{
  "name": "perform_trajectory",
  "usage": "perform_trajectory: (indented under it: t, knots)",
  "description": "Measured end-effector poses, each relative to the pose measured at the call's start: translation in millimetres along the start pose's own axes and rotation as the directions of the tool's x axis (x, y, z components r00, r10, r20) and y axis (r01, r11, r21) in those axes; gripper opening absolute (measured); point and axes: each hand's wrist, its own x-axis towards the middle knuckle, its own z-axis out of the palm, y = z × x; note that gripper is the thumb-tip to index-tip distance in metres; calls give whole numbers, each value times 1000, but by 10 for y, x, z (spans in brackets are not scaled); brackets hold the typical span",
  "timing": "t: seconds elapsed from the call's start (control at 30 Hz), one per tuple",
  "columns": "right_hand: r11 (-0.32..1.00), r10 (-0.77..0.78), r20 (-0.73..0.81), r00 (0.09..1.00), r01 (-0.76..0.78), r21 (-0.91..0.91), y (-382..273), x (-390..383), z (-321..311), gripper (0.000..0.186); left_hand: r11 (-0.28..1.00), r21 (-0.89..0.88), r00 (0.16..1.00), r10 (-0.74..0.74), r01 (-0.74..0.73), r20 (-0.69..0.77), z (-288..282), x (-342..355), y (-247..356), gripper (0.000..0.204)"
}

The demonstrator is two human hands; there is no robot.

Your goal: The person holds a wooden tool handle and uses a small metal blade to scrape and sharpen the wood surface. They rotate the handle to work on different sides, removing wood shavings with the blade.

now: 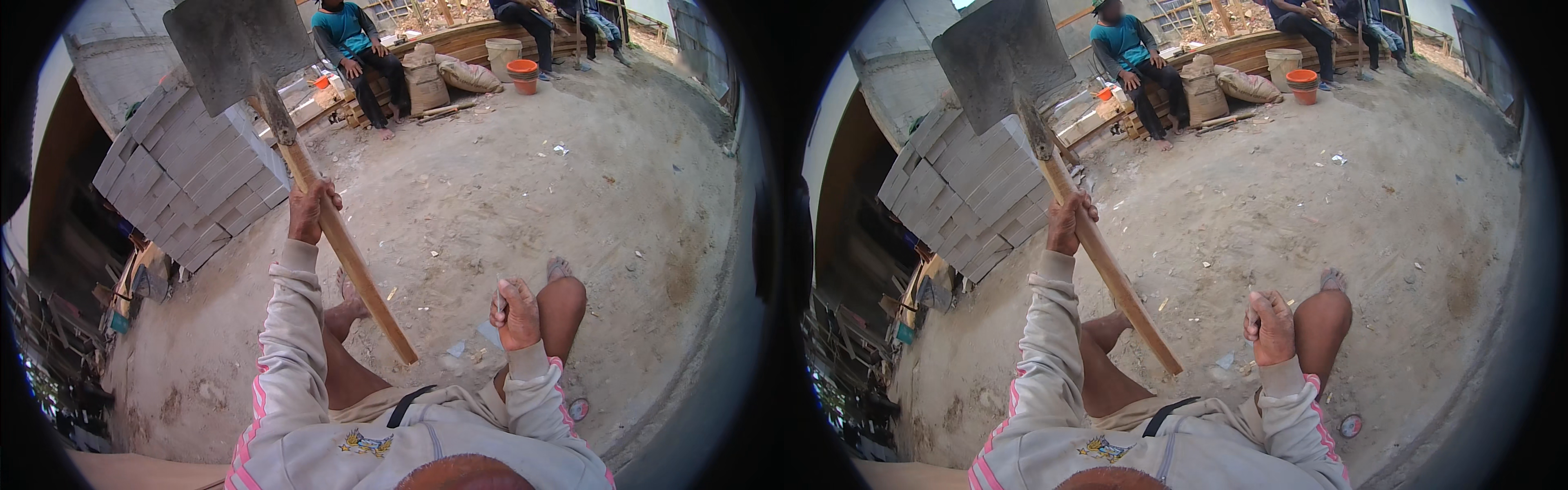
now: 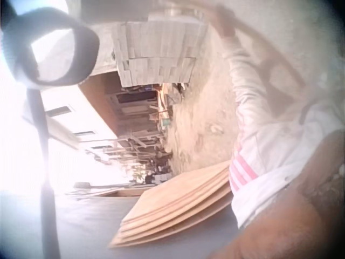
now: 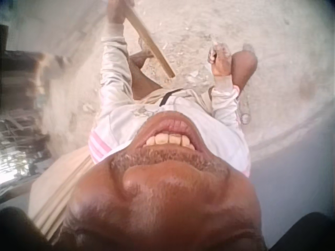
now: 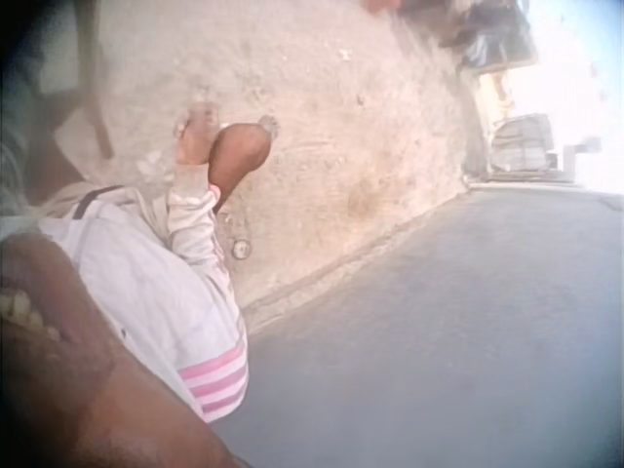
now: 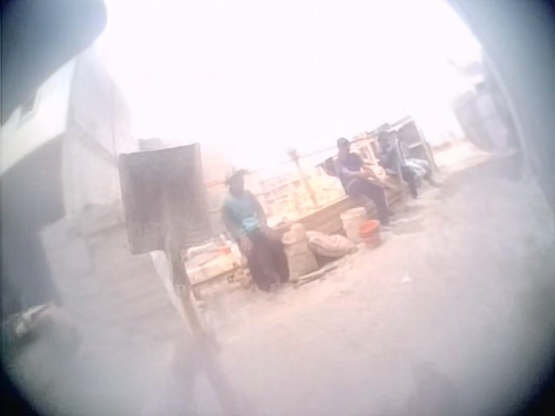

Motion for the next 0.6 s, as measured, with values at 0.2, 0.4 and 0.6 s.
perform_trajectory:
  t: [0.2, 0.4, 0.6]
  knots:
    - [985, 98, -49, 994, -104, -136, 177, 118, 92, 20, 981, 166, 976, 131, -102, -175, -556, -142, -477, 22]
    - [963, 164, -68, 984, -174, -204, 474, 591, 333, 16, 994, 98, 982, 67, -50, -179, -913, -222, -828, 23]
    - [874, 133, 51, 990, -92, -477, 864, 782, 465, 17, 990, -52, 988, -134, 131, -71, -1023, -117, -781, 33]
